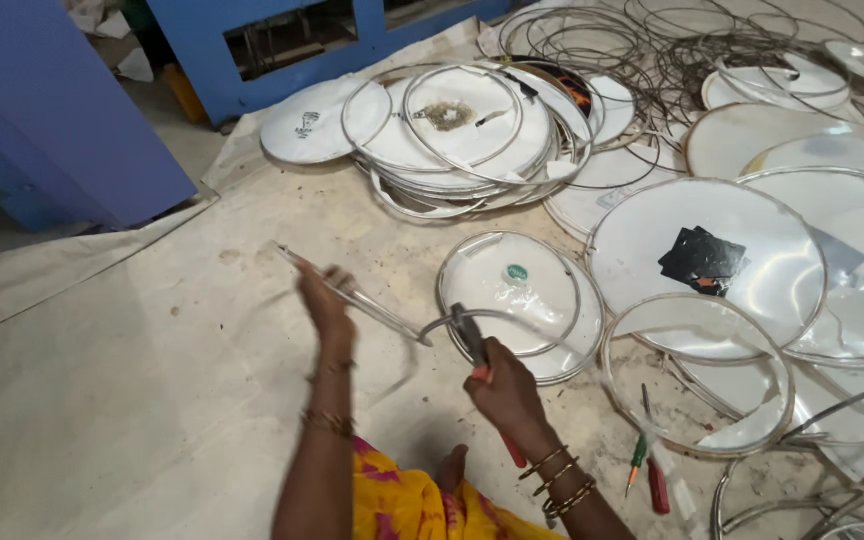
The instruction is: The person uses pliers and a screwdriver to detach metal rings from glass dish covers, handling the items on the floor and placing the removed rings to the side.
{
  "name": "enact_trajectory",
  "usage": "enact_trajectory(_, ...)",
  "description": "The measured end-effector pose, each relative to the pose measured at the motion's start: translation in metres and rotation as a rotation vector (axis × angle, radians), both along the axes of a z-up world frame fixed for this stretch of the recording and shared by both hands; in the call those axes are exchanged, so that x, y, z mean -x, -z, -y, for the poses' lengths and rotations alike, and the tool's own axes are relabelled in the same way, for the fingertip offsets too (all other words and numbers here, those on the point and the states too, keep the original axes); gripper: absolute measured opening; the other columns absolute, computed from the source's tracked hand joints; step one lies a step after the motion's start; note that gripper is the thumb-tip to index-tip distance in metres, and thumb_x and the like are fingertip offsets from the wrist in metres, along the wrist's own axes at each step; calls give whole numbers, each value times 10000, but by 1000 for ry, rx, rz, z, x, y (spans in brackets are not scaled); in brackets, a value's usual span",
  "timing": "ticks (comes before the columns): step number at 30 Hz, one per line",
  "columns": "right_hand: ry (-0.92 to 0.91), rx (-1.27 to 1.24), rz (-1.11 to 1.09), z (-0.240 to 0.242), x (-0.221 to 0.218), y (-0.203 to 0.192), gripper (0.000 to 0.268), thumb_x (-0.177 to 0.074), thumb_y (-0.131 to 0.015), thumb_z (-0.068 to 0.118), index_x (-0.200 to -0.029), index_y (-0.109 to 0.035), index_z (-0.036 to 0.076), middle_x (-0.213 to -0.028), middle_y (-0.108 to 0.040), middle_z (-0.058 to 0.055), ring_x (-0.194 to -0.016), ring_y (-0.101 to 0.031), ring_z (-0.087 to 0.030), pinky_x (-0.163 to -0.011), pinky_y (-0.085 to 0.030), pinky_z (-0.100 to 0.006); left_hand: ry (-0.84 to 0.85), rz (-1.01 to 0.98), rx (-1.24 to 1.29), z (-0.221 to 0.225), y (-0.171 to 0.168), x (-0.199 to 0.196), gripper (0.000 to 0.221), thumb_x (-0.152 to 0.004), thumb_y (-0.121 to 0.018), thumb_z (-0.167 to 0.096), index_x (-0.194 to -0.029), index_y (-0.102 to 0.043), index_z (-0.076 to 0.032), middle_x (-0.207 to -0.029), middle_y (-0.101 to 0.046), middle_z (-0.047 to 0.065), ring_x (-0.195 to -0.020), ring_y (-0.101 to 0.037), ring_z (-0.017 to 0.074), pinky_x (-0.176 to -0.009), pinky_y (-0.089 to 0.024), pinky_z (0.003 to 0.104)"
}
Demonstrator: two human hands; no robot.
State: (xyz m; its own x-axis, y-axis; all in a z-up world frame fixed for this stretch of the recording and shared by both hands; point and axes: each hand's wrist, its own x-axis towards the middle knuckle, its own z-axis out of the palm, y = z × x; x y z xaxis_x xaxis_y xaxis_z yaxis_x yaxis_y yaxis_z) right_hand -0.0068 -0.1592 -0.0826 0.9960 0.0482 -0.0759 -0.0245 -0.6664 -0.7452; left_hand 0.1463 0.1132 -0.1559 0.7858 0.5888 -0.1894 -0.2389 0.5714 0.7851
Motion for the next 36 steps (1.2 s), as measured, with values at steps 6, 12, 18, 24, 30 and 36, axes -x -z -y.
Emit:
enact_trajectory(6,59,-12,14,11,7,17,295,-767,-711,145,-949,-503,44,-855,-649,-152,-801,-666,-356,-736,-517,-452,217,209,169,74,-10,50,605,-1006,-485,-636,-1230,-511,-75,-691,-381,-36,-523,-341,66,-434,-285,239)
enact_trajectory(12,25,-37,184,19,7,40,234,-789,-599,9,-1001,-500,23,-967,-589,-184,-878,-609,-368,-780,-506,-444,372,252,268,81,-38,62,549,-1007,-466,-630,-1116,-502,-94,-594,-255,-53,-442,-211,62,-374,-164,247)
enact_trajectory(18,-98,2,212,12,12,53,306,-753,-582,-31,-1046,-514,22,-1029,-550,-191,-888,-590,-370,-762,-492,-445,425,255,282,86,-40,71,544,-1006,-447,-624,-1128,-508,-98,-593,-274,-49,-438,-210,63,-372,-164,244)
enact_trajectory(24,-133,109,67,-7,25,46,294,-818,-607,43,-1078,-475,5,-1037,-560,-236,-921,-589,-423,-788,-488,-477,458,245,310,86,-39,70,540,-1017,-446,-614,-1138,-505,-92,-591,-291,-47,-428,-229,50,-365,-188,226)
enact_trajectory(30,-123,205,33,-28,37,17,249,-848,-598,158,-1035,-529,10,-983,-636,-241,-939,-644,-430,-822,-505,-499,-83,98,-587,109,-30,72,469,-1060,-462,-370,-1349,-289,-43,-905,-624,98,-658,-634,248,-597,-522,395)
enact_trajectory(36,-88,223,38,-45,49,-4,259,-817,-639,214,-1015,-578,56,-970,-667,-196,-957,-661,-398,-840,-521,-484,-32,-202,-1118,91,-33,59,335,-1105,-448,-332,-1189,-461,-7,-882,-704,276,-814,-671,487,-648,-495,572)
